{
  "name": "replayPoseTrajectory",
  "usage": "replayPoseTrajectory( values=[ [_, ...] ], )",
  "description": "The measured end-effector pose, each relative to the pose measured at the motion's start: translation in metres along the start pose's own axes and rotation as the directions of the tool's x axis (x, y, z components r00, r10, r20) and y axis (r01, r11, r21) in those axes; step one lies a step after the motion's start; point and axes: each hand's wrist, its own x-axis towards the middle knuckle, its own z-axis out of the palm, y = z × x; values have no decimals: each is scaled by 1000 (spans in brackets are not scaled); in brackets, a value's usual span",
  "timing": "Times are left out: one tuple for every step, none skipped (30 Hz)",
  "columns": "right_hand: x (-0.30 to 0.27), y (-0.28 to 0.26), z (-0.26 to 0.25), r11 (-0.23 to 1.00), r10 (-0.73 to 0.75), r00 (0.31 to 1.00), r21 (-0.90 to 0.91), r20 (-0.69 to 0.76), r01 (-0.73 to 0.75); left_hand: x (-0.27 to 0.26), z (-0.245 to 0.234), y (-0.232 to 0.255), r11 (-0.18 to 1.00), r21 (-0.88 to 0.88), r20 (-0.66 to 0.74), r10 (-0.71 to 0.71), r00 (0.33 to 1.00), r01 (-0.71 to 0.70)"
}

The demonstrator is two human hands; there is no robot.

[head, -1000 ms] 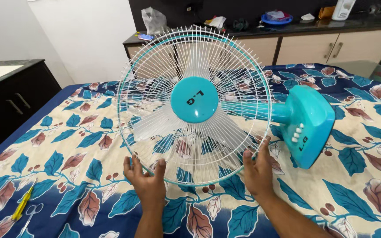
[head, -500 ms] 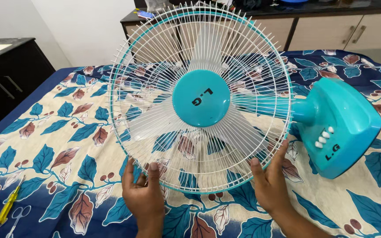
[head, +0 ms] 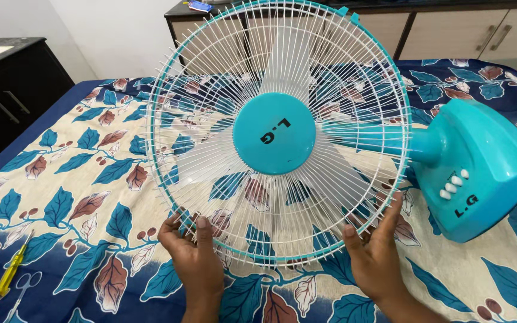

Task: The person assembles a table fan by attaching the fan blades to the motor hub, securing the rear grille with a screw, and then attaching the front grille. The person also uses a screwdriver to tighten screws on the fan base.

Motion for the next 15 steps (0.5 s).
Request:
replayPoseTrajectory(
  values=[
    [0, 2, -1, 999, -32, 999, -8, 13, 33, -1, 1, 2, 997, 4, 37, 72, 997, -72],
    [2, 4, -1, 997, -57, 998, -41, 18, 58, -2, 2, 5, 990, 8, 74, 142, 987, -143],
    [5, 6, -2, 994, -82, 996, -74, 24, 83, -3, 2, 8, 977, 9, 112, 211, 971, -214],
    [5, 7, -3, 988, -106, 994, -109, 28, 108, -3, 2, 11, 986, -6, 105, 167, 980, -167],
    [5, 8, -3, 990, -70, 997, -122, 21, 72, -3, 2, 15, 993, -20, 98, 121, 988, -120],
    [5, 9, -4, 990, -34, 999, -136, 12, 36, -3, 3, 17, 997, -37, 94, 75, 993, -72],
    [4, 9, -5, 989, 1, 1000, -150, 3, -1, -3, 5, 19, 997, -32, 105, 67, 992, -64],
    [5, 8, -6, 987, 23, 1000, -158, -6, -23, -3, 5, 21, 998, -24, 116, 60, 991, -57],
    [5, 7, -6, 985, 44, 999, -166, -15, -46, -3, 5, 23, 999, -17, 127, 52, 991, -50],
    [5, 6, -5, 983, 66, 998, -172, -23, -69, -3, 5, 23, 999, 9, 117, 48, 992, -49],
    [4, 5, -5, 979, 86, 996, -185, -31, -90, -3, 6, 23, 998, 35, 108, 44, 993, -48],
    [5, 3, -5, 974, 106, 994, -198, -38, -111, -4, 5, 23, 997, 60, 98, 40, 994, -46],
    [4, 2, -4, 969, 125, 991, -211, -45, -132, -4, 3, 23, 995, 77, 91, 50, 995, -57],
    [4, 1, -4, 974, 121, 992, -185, -44, -127, -4, 3, 22, 993, 92, 86, 61, 994, -69],
    [3, -1, -3, 980, 118, 992, -159, -42, -123, -3, 3, 21, 991, 106, 81, 73, 994, -81]
  ],
)
